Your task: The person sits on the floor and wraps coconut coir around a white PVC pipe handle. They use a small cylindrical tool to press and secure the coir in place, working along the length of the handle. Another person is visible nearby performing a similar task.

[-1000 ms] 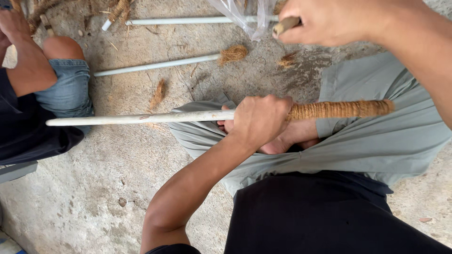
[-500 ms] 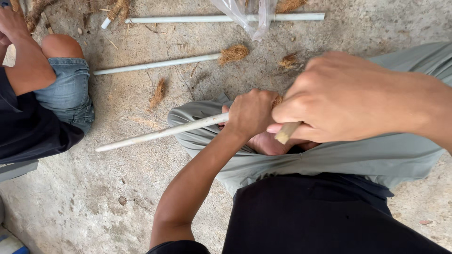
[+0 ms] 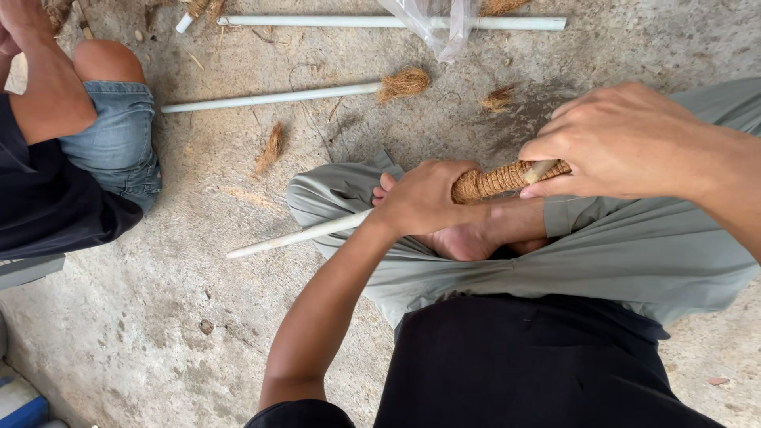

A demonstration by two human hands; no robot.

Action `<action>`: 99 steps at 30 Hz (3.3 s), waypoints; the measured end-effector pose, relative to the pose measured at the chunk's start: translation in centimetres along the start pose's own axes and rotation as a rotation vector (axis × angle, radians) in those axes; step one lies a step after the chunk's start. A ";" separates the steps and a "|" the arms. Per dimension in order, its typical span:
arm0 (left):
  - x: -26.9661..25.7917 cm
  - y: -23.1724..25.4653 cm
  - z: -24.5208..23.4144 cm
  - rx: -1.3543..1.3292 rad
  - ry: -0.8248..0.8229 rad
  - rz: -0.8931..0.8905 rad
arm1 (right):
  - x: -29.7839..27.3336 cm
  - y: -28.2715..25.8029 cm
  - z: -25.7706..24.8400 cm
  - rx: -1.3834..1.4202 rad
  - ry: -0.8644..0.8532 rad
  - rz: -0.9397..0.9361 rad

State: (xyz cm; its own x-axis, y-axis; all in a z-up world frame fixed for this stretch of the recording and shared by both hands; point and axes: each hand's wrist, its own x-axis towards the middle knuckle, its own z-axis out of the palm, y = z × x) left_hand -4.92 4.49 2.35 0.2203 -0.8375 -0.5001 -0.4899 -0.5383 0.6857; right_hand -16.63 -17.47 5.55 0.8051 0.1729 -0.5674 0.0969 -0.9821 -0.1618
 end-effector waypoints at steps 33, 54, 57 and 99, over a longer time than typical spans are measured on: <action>0.5 -3.2 1.6 -0.128 -0.148 0.144 | 0.1 3.8 3.1 0.146 0.612 -0.214; 3.9 -1.7 -0.9 0.321 0.425 -0.163 | -2.4 -6.5 3.8 0.328 0.475 -0.428; 4.1 -1.1 0.1 0.417 0.373 -0.186 | -2.5 -7.2 0.3 0.163 0.538 -0.474; 1.3 0.0 -3.2 0.103 0.655 -0.109 | 5.9 -6.8 11.9 2.070 0.689 -0.017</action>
State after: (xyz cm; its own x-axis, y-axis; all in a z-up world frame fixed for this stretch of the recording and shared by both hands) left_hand -1.96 3.09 3.38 0.7233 -0.6805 -0.1170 -0.5069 -0.6384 0.5792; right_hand -19.52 -8.92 -6.26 0.8822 -0.3309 -0.3352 -0.1083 0.5501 -0.8280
